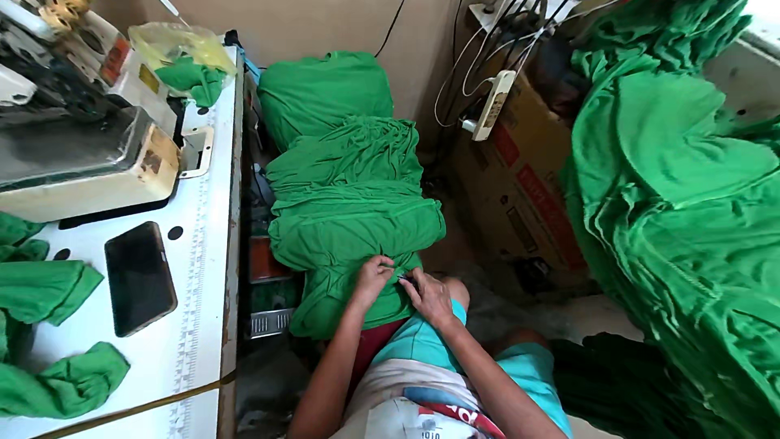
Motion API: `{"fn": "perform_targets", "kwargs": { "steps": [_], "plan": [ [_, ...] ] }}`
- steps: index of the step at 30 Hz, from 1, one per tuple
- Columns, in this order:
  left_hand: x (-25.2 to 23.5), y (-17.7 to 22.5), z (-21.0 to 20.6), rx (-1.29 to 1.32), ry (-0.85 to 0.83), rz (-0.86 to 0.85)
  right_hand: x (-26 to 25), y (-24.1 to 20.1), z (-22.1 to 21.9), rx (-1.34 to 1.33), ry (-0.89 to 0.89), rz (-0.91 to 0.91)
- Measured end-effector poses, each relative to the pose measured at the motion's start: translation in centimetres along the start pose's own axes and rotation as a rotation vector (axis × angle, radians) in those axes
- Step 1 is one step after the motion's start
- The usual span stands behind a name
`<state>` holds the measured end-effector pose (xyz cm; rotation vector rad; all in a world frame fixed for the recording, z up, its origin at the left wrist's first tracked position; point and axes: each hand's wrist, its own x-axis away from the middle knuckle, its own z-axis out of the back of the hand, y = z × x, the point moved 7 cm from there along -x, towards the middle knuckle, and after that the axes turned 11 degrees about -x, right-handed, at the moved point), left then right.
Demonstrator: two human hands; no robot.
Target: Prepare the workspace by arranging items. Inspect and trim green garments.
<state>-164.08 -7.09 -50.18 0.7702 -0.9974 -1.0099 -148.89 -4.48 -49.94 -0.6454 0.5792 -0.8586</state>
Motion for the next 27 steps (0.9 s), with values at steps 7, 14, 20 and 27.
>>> {"fn": "perform_targets", "kwargs": {
  "steps": [7,14,20,27],
  "plan": [
    [-0.2,0.1,0.3,-0.085,-0.048,0.031,-0.1,0.0,-0.6,-0.007,-0.073,0.018],
    [-0.3,0.3,0.4,-0.12,-0.073,0.037,-0.1,0.0,-0.7,-0.007,-0.078,0.022],
    [-0.4,0.1,0.4,-0.092,-0.074,0.049,0.0,-0.1,-0.5,-0.056,-0.062,0.082],
    [-0.2,-0.7,-0.6,-0.005,-0.07,-0.018,-0.5,3.3,0.7,-0.526,0.118,-0.301]
  ]
}}
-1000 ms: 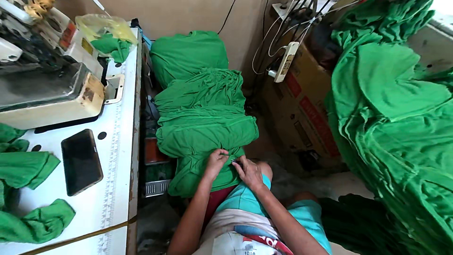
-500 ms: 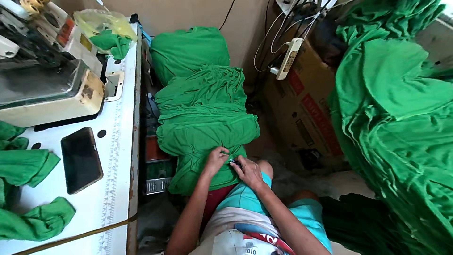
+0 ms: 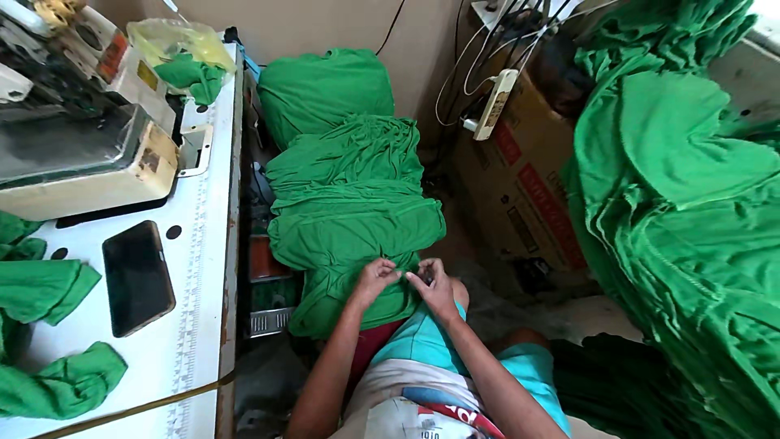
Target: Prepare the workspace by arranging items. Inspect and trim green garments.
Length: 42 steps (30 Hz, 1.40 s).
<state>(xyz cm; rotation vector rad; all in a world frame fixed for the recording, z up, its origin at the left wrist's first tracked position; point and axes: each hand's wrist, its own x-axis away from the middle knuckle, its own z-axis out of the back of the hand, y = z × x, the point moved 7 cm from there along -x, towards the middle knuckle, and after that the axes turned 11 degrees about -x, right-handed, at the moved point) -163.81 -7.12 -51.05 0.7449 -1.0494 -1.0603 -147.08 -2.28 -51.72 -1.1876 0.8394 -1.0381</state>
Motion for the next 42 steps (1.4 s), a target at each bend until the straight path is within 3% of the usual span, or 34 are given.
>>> {"fn": "perform_targets", "kwargs": {
  "steps": [5,9,15,19,21,23,25,28,30,32,34,36,39,42],
  "plan": [
    [0.1,-0.4,0.2,-0.209,0.093,0.028,-1.3,1.4,-0.7,0.151,-0.178,-0.206],
    [0.9,-0.7,1.2,-0.088,0.203,0.126,-1.4,1.3,-1.7,0.286,-0.279,-0.241],
    [5.0,-2.4,6.6,-0.009,0.607,0.049,-1.4,1.5,-1.3,0.276,-0.271,-0.207],
    [8.3,-6.3,10.9,0.01,0.846,0.1,-1.4,1.6,-1.6,0.28,-0.274,-0.193],
    [9.7,-6.6,12.0,-0.084,0.91,0.224,-1.4,1.5,-1.5,0.239,-0.249,-0.166],
    [10.5,-5.9,12.1,-0.233,0.875,0.316,-1.3,1.4,-1.5,0.165,-0.237,-0.123],
    [9.8,-4.6,10.7,-0.371,0.739,0.217,-1.1,1.3,-1.8,0.128,-0.255,-0.084],
    [7.8,-2.2,6.3,-0.496,0.508,-0.017,-0.6,-0.8,-2.6,0.206,-0.433,-0.071],
    [7.0,-1.9,4.2,-0.616,0.418,-0.036,-1.0,-3.7,-1.6,0.318,-0.472,0.028],
    [7.2,-3.3,4.6,-0.663,0.422,0.064,-2.8,-6.3,2.5,0.323,-0.244,0.121],
    [8.3,-5.9,6.6,-0.627,0.502,0.218,-5.0,-7.9,7.9,0.328,0.008,0.106],
    [10.3,-8.6,8.8,-0.556,0.535,0.346,-6.2,-8.0,11.4,0.313,0.151,0.055],
    [12.7,-11.8,10.6,-0.345,0.42,0.441,-6.4,-7.5,11.6,0.308,0.114,-0.027],
    [14.6,-15.1,11.0,-0.171,0.39,0.47,-5.9,-5.1,8.5,0.36,-0.117,-0.153]
  ]
}}
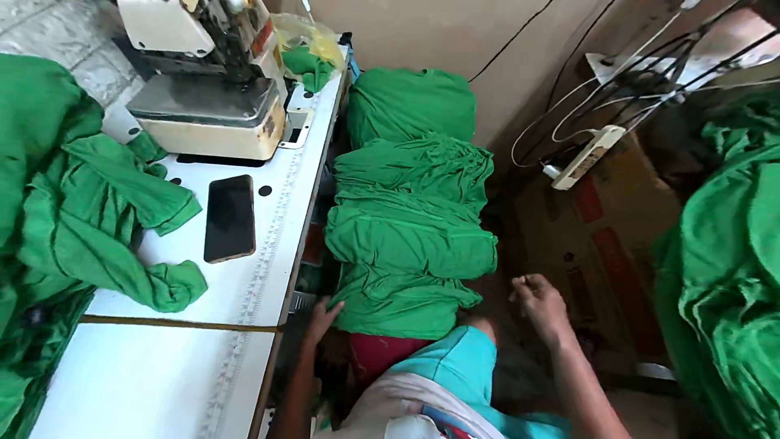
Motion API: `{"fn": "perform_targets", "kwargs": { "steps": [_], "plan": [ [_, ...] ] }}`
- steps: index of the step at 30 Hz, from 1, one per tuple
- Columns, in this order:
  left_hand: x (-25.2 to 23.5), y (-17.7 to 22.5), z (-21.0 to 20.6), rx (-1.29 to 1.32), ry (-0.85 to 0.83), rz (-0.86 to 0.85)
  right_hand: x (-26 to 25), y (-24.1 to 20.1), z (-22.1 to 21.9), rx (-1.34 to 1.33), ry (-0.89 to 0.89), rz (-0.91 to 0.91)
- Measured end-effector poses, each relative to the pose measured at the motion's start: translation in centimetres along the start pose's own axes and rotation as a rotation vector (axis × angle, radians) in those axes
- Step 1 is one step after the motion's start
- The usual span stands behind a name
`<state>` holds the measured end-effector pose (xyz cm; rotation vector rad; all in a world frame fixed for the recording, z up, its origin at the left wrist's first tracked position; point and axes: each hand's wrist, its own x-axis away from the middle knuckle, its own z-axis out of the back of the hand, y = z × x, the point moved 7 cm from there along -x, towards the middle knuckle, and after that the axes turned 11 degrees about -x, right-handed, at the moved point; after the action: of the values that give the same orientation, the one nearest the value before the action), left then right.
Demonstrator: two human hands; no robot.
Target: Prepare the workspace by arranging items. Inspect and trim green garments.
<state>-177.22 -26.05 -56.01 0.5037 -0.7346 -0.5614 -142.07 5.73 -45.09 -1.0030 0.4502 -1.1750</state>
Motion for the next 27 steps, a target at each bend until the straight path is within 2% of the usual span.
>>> {"fn": "perform_targets", "kwargs": {
  "steps": [2,4,6,8,10,12,14,16,17,18,19,20,23,25,27],
  "plan": [
    [0.1,-1.8,0.1,0.051,-0.011,0.055,0.2,1.0,-3.2,0.058,-0.158,-0.083],
    [0.2,-2.7,0.6,0.087,0.056,0.074,0.6,1.7,-6.3,0.145,-0.263,-0.156],
    [0.1,-3.2,0.9,-0.001,0.072,0.097,0.9,2.1,-8.6,0.372,-0.334,-0.204],
    [0.6,-3.0,1.4,-0.156,-0.017,0.193,0.9,1.8,-9.2,0.547,-0.362,-0.211],
    [1.2,-1.8,2.3,-0.154,-0.128,0.301,0.4,0.6,-8.7,0.56,-0.41,-0.207],
    [1.0,0.8,3.0,0.086,-0.174,0.237,-0.5,-1.1,-7.5,0.399,-0.459,-0.158],
    [0.9,5.7,5.1,0.586,-0.029,-0.053,-1.9,-2.6,-5.6,-0.023,-0.364,-0.115],
    [-0.4,10.4,7.8,1.004,0.072,-0.384,-4.4,-0.9,-3.4,-0.603,-0.01,-0.185],
    [-1.9,11.6,8.5,1.06,0.119,-0.462,-5.3,0.5,-3.0,-0.889,0.165,-0.225],
    [-3.4,12.2,8.6,1.019,0.162,-0.49,-5.5,1.4,-3.0,-1.091,0.292,-0.241],
    [-4.4,12.9,8.2,0.88,0.183,-0.491,-5.1,1.5,-3.2,-1.147,0.363,-0.235],
    [-4.8,14.0,7.6,0.671,0.152,-0.497,-4.6,0.9,-3.6,-1.08,0.367,-0.211],
    [-5.7,16.1,5.7,-0.008,0.163,-0.429,-3.2,-1.1,-5.3,-0.664,0.26,-0.09],
    [-6.0,15.7,5.2,-0.186,0.234,-0.313,-3.0,-1.0,-6.6,-0.488,0.102,-0.054],
    [-6.5,15.4,5.9,-0.201,0.345,-0.282,-3.8,-0.6,-7.5,-0.349,0.022,-0.033]
  ]
}}
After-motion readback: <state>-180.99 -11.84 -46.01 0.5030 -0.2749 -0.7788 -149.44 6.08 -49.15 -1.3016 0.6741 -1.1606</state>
